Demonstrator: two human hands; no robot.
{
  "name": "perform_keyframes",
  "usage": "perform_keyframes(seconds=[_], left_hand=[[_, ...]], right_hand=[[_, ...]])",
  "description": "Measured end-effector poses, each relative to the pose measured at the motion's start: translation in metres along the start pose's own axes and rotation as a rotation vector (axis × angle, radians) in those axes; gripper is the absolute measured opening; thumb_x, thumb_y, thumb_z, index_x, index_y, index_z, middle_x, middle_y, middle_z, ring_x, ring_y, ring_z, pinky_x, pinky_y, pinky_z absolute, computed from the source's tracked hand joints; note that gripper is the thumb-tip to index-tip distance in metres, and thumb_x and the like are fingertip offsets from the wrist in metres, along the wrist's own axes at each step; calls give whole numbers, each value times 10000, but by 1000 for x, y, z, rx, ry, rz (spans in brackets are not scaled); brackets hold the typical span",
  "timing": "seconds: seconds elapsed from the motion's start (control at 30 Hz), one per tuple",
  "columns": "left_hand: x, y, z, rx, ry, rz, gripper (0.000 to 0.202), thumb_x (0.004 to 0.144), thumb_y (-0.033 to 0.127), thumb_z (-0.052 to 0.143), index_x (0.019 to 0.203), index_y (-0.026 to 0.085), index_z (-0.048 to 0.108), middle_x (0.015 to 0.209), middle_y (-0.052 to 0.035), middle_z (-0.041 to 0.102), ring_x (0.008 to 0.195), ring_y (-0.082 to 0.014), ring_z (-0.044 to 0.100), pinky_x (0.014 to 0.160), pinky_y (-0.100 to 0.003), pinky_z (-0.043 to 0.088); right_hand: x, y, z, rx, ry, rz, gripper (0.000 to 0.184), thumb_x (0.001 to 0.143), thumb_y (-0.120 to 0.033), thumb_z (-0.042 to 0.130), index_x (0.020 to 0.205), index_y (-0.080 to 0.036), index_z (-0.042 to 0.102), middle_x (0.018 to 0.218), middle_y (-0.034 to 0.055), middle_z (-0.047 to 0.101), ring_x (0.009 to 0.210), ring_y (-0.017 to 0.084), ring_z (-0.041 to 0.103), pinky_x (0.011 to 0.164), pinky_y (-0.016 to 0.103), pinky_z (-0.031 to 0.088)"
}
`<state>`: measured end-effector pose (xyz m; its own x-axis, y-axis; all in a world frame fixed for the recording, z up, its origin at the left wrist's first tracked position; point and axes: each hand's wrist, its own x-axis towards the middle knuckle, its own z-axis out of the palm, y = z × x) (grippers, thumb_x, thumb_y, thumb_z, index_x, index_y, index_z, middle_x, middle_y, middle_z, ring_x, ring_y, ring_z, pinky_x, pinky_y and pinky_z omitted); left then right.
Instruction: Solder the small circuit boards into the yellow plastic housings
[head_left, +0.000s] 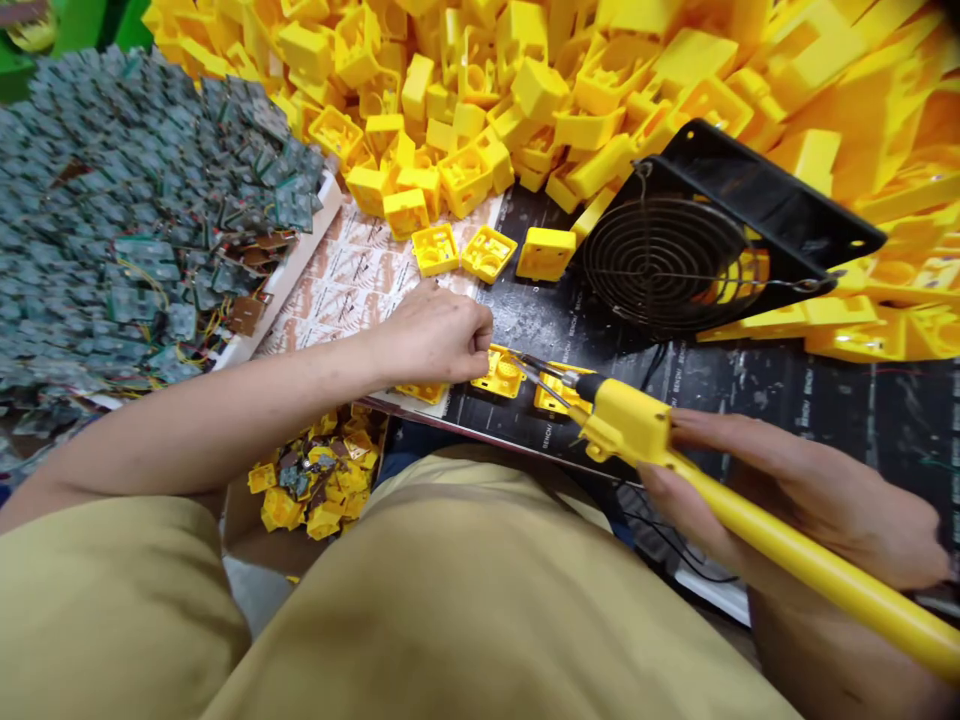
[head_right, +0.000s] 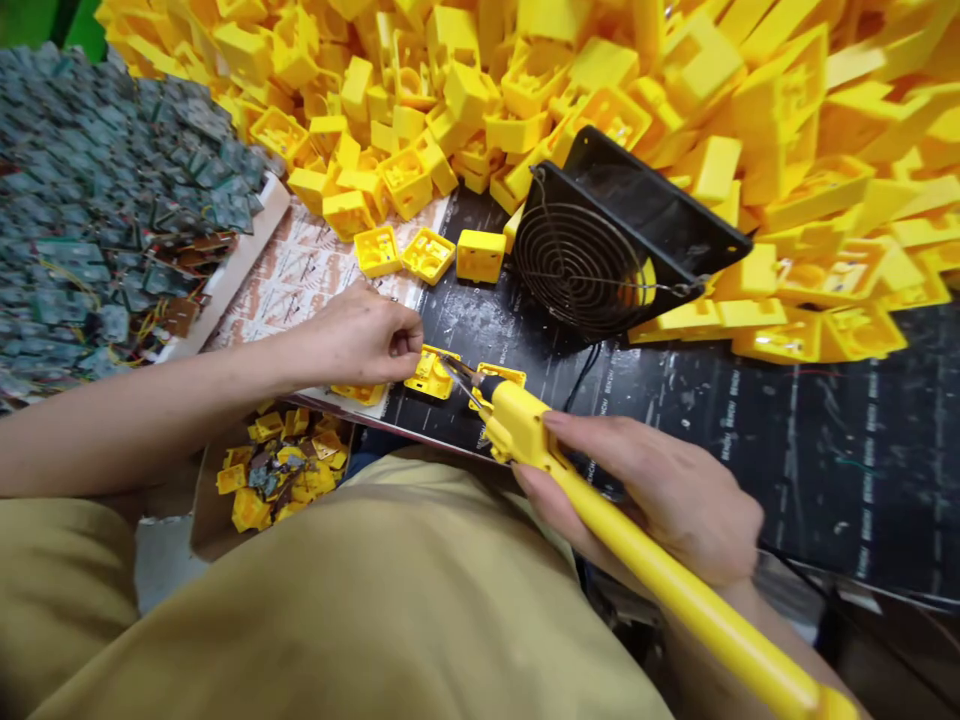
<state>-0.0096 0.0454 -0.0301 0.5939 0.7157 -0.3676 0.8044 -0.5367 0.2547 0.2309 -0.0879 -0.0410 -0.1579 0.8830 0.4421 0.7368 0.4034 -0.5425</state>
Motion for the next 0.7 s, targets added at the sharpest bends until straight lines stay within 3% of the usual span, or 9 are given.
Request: perform_keyframes(seconds=[0.17, 0.4, 0.47, 0.6, 0.7], left_hand=[[2, 0, -2, -7, -13, -1, 111, 711, 207, 591, 723, 171, 695, 637, 4, 668, 607, -129, 576, 627, -257, 357], [6, 1, -3, 16, -18, 22, 99, 691, 210, 604, 685, 170, 695, 599, 5, 648, 564, -118, 540, 564, -238, 312], [7, 1, -4, 32, -11, 41, 104, 687, 210, 598, 677, 172, 694, 592, 7, 642, 554, -114, 525, 559, -238, 300], [7, 1, -6, 51, -27, 46, 117, 687, 211, 583, 680, 178, 695, 597, 9, 644, 550, -116, 522, 565, -243, 300], [8, 2, -7, 68, -48, 31, 131, 690, 220, 579, 695, 181, 703, 607, 7, 650, 565, -124, 539, 581, -247, 319]], right_hand=[[16, -1, 12, 174, -20, -209, 103, 846, -211, 690, 840, -215, 587, 698, -4, 671, 598, 129, 665, 525, 199, 568], [25, 1, 10, 113, -105, -341, 136, 829, -197, 717, 840, -197, 582, 703, 2, 670, 617, 104, 660, 601, 175, 572], [23, 2, 7, 109, -126, -299, 104, 878, -234, 666, 826, -198, 585, 712, 13, 671, 628, 103, 660, 620, 184, 569], [14, 6, -1, 52, -90, -158, 219, 967, -398, 515, 863, -225, 599, 752, 32, 679, 615, 112, 650, 533, 212, 538], [10, 6, -4, 91, -63, -117, 197, 954, -384, 544, 845, -229, 595, 732, 27, 673, 599, 105, 646, 518, 195, 538]])
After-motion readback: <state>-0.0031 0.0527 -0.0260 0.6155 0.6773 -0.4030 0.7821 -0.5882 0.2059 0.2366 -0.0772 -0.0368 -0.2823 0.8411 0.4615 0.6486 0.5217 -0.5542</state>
